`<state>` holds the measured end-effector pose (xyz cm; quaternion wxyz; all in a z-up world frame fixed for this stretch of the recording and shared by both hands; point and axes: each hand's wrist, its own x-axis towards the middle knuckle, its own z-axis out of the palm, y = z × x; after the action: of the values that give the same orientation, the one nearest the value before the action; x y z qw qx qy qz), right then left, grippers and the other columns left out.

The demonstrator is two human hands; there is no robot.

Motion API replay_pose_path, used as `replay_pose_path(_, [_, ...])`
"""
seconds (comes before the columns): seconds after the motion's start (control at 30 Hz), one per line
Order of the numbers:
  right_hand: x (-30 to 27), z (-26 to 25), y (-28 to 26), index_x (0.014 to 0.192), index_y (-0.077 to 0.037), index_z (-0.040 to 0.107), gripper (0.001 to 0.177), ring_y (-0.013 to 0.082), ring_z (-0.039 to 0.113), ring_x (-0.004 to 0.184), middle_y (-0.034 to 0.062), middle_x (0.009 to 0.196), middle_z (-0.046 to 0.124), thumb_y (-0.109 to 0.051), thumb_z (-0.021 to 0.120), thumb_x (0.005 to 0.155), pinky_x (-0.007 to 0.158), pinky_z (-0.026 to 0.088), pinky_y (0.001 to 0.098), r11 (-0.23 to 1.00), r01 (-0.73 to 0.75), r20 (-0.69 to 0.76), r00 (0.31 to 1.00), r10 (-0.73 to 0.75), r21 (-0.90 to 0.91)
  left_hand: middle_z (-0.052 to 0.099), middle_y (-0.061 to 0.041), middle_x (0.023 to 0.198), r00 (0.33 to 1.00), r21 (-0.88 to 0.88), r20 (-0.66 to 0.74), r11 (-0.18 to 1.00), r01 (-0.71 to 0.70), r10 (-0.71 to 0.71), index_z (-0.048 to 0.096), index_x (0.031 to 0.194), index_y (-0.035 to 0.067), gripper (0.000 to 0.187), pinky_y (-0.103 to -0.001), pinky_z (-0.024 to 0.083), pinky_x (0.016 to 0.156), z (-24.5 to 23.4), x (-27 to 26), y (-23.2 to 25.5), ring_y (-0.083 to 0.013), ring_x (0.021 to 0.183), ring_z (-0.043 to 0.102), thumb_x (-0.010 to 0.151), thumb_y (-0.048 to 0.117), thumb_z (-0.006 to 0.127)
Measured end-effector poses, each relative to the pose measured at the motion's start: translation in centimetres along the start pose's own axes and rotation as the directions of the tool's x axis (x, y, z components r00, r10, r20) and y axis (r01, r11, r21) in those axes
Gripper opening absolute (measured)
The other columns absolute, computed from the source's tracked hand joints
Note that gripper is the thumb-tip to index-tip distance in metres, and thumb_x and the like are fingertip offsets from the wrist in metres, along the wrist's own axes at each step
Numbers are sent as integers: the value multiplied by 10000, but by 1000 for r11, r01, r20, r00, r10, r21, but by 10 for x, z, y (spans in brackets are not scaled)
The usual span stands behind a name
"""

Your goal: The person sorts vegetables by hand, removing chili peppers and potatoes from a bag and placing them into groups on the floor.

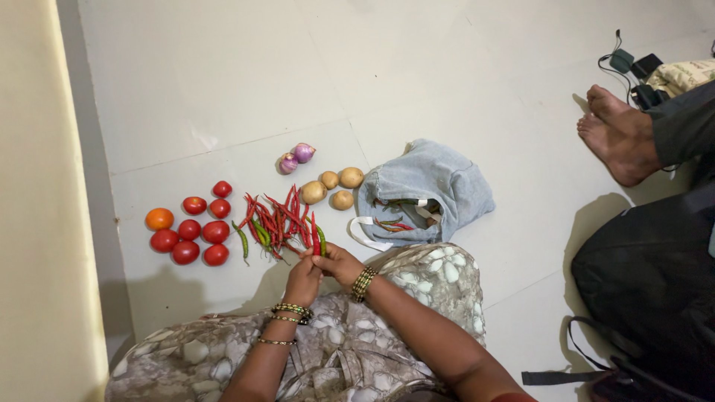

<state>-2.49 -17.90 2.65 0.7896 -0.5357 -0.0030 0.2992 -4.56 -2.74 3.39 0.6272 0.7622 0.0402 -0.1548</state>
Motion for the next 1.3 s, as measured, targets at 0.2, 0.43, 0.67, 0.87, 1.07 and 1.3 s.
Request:
replay_pose_path(0.2, [-2, 4, -2, 1206, -86, 652, 269, 106, 665, 1022, 10, 1205, 719, -288, 548, 1063, 920, 552, 302, 1000, 24, -35, 999, -24, 17, 701, -169, 866, 998, 207, -17, 977, -51, 56, 652, 1155, 30, 261, -418, 535, 705, 1, -5, 10, -311, 764, 680, 991, 199, 541])
replay_pose_path(0.43, [6, -7, 12, 1072, -80, 624, 267, 132, 593, 883, 89, 1136, 756, -324, 522, 1110, 790, 491, 290, 992, 64, -128, 990, -50, 107, 680, -234, 991, 985, 456, -1, 877, -154, 174, 632, 990, -3, 214, -534, 502, 803, -1, -15, 33, -437, 932, 648, 964, 193, 551])
replay_pose_path(0.67, [6, -7, -12, 1005, -80, 578, 284, 201, 680, 925, 145, 1082, 739, -321, 454, 1090, 654, 520, 328, 970, 64, -226, 974, -10, 234, 682, -202, 966, 979, 592, 53, 783, -191, 198, 646, 948, 24, 167, -512, 522, 801, 0, -24, 53, -405, 911, 657, 950, 163, 555])
replay_pose_path(0.87, [0, 1, -26, 990, -67, 574, 315, 234, 674, 943, 159, 1047, 723, -329, 430, 1086, 672, 544, 388, 963, 100, -302, 953, -21, 250, 686, -176, 937, 972, 627, 67, 748, -218, 227, 661, 933, 37, 146, -512, 528, 774, -2, -28, 58, -395, 888, 661, 919, 137, 555])
replay_pose_path(1.07, [3, -5, -29, 954, -83, 551, 358, 238, 663, 944, 149, 1007, 713, -395, 435, 1086, 870, 536, 419, 945, 112, -345, 939, 1, 307, 686, -147, 943, 976, 679, 86, 706, -204, 199, 663, 932, 60, 137, -499, 533, 781, -1, -29, 59, -374, 897, 666, 922, 149, 559])
replay_pose_path(1.3, [4, -15, -34, 892, -128, 527, 430, 250, 663, 912, 126, 947, 702, -504, 441, 1083, 840, 523, 428, 930, 85, -391, 918, 66, 357, 677, -141, 922, 967, 694, 136, 676, -248, 216, 660, 909, 64, 127, -501, 530, 784, -3, -34, 57, -366, 916, 659, 915, 148, 565])
